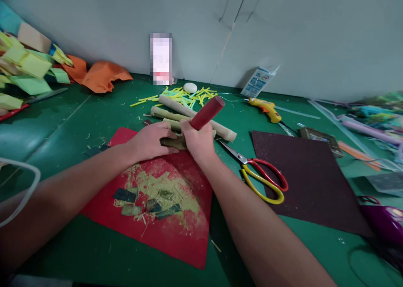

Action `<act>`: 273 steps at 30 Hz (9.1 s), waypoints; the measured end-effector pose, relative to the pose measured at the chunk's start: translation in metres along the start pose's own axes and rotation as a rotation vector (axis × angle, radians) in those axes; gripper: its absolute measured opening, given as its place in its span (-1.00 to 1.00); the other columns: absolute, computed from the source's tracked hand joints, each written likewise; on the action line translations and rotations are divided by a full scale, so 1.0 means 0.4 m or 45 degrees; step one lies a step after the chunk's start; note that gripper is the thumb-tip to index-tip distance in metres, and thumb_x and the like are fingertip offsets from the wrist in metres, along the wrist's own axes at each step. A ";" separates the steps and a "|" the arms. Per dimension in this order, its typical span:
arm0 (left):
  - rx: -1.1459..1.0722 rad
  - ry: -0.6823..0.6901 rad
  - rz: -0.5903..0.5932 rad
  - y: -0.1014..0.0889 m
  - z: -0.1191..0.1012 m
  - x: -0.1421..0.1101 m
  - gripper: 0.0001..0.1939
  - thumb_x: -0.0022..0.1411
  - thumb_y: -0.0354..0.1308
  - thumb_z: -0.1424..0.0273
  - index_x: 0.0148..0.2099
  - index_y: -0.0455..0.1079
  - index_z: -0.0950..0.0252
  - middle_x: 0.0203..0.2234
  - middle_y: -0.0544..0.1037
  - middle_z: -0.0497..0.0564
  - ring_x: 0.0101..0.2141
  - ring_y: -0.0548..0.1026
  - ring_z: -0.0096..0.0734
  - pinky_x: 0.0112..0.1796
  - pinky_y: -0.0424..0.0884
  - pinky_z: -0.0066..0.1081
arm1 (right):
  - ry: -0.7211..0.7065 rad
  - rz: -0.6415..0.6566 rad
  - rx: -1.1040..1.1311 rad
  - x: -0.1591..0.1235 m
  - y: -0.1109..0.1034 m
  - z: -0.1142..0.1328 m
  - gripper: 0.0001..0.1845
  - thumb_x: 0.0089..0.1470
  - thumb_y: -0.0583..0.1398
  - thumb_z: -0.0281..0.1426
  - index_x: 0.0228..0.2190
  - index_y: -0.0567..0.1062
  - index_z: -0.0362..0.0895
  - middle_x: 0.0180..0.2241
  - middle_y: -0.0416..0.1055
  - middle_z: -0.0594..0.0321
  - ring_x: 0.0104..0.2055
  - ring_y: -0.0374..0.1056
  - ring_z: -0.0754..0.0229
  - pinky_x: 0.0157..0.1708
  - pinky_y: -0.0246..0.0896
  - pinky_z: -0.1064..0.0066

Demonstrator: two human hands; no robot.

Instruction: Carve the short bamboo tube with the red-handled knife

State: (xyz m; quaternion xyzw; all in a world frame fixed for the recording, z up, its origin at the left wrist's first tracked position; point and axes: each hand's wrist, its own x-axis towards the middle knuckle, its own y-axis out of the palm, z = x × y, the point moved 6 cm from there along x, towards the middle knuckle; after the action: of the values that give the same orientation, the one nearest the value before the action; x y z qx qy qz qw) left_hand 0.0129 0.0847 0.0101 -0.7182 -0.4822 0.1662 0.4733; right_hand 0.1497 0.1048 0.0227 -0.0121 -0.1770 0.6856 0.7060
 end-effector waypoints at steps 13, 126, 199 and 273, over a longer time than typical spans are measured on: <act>0.045 0.022 -0.004 -0.003 -0.004 -0.001 -0.75 0.17 0.29 0.20 -0.19 0.57 0.26 -0.26 0.48 0.06 -0.17 0.48 -0.21 -0.15 0.44 -0.24 | -0.057 0.045 -0.140 -0.001 0.014 -0.011 -0.66 -0.02 0.20 -0.31 -0.70 0.22 -0.06 -0.69 0.16 0.41 -0.56 0.07 0.30 -0.50 0.01 0.35; 0.220 0.162 0.086 0.010 -0.015 -0.008 -0.68 0.34 0.10 0.20 -0.16 0.54 0.33 -0.24 0.47 0.13 -0.15 0.48 -0.13 -0.11 0.44 -0.15 | 0.019 -0.032 -0.025 -0.004 0.002 0.003 -0.72 -0.14 0.14 -0.41 -0.76 0.21 -0.07 -0.73 0.06 0.42 -0.58 0.03 0.32 -0.54 -0.06 0.37; 0.167 0.144 0.086 0.011 0.001 -0.012 -0.68 0.32 0.11 0.17 -0.12 0.54 0.28 -0.25 0.43 0.08 -0.18 0.47 -0.20 -0.12 0.43 -0.20 | 0.028 -0.023 -0.189 -0.008 0.014 -0.011 -0.74 -0.07 0.17 -0.34 -0.68 0.23 -0.07 -0.68 0.15 0.41 -0.56 0.08 0.30 -0.50 0.01 0.37; 0.192 0.220 0.070 0.016 -0.010 -0.021 -0.69 0.32 0.12 0.19 -0.16 0.56 0.30 -0.19 0.49 0.12 -0.09 0.48 -0.16 -0.05 0.43 -0.19 | 0.105 0.022 -0.138 -0.027 0.019 0.006 -0.73 -0.17 0.15 -0.42 -0.71 0.14 -0.04 -0.71 0.04 0.43 -0.59 -0.03 0.34 -0.60 -0.12 0.38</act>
State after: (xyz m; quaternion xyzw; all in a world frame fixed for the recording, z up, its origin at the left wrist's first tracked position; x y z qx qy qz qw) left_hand 0.0151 0.0747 0.0050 -0.7052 -0.4061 0.1523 0.5609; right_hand 0.1417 0.0944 0.0206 -0.0800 -0.1845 0.6801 0.7050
